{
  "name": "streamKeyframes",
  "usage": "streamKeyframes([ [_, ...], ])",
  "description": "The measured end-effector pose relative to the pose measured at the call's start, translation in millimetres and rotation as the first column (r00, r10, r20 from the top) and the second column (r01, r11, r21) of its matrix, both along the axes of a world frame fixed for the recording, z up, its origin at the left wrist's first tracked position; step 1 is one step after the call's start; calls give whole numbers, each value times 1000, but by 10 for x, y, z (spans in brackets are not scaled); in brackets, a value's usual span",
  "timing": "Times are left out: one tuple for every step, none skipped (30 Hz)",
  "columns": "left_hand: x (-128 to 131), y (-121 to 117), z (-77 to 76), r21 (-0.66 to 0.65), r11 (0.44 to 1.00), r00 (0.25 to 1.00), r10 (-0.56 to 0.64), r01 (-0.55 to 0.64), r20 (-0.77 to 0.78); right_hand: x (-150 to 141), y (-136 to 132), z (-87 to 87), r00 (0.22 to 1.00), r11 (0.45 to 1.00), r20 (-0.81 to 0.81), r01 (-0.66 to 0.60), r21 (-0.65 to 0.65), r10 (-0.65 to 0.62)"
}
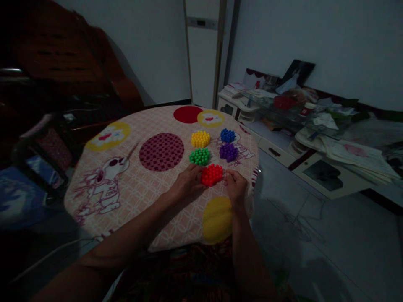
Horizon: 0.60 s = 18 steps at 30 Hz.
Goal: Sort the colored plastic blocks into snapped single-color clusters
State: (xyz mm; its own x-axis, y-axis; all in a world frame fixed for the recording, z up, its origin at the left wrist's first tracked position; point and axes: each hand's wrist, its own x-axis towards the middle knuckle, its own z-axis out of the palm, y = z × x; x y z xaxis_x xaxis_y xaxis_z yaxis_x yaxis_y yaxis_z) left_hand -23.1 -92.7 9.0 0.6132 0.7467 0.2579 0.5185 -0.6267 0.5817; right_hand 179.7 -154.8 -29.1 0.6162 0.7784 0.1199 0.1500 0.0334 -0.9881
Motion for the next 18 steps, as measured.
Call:
streamKeyframes([
  [13, -9, -13, -5, 1000, 1000, 9, -9, 11, 3, 4, -2, 1000, 1000, 17, -17, -13, 17],
  [30, -16, -24, -6, 1000, 1000, 15, -15, 23, 5, 7, -1, 999, 999, 33, -32, -23, 32],
  [48, -20, -35, -7, 1000, 999, 20, -19, 32, 5, 9, 2, 998, 999, 47, -44, -31, 45],
  [65, -22, -45, -8, 1000, 999, 20, -20, 37, 3, 11, 8, 997, 998, 56, -52, -37, 54],
  [80, -21, -53, -10, 1000, 999, 19, -19, 40, -1, 12, 16, 996, 998, 62, -56, -41, 58],
  [91, -20, -59, -12, 1000, 999, 21, -21, 41, -6, 13, 24, 996, 997, 64, -56, -44, 59],
  [99, -20, -64, -12, 1000, 999, 23, -22, 42, -11, 13, 31, 996, 997, 64, -56, -47, 59],
  [104, -22, -66, -10, 1000, 999, 26, -25, 44, -15, 13, 35, 996, 997, 63, -53, -49, 56],
  [105, -26, -67, -7, 1000, 998, 29, -29, 49, -18, 13, 37, 997, 998, 61, -48, -50, 51],
  [104, -32, -66, -6, 999, 998, 32, -32, 57, -19, 13, 36, 997, 998, 59, -44, -52, 47],
  [99, -40, -63, -7, 999, 997, 36, -35, 66, -17, 14, 31, 997, 998, 58, -43, -53, 46],
  [92, -47, -58, -15, 999, 996, 39, -38, 77, -13, 14, 25, 997, 998, 58, -42, -55, 45],
  [81, -52, -53, -28, 999, 995, 44, -41, 88, -7, 15, 18, 997, 998, 58, -40, -58, 44],
  [67, -55, -48, -43, 998, 994, 51, -47, 99, 0, 16, 11, 997, 997, 58, -40, -61, 43],
  [49, -54, -45, -56, 997, 992, 61, -55, 109, 5, 17, 6, 997, 997, 58, -39, -63, 43],
  [28, -49, -43, -63, 996, 990, 74, -67, 120, 8, 17, 4, 997, 997, 58, -39, -63, 42],
  [6, -40, -45, -60, 995, 987, 87, -80, 132, 7, 17, 3, 997, 997, 58, -37, -61, 40],
  [-16, -29, -51, -46, 995, 985, 95, -89, 144, 1, 17, 3, 998, 998, 57, -37, -58, 41],
])
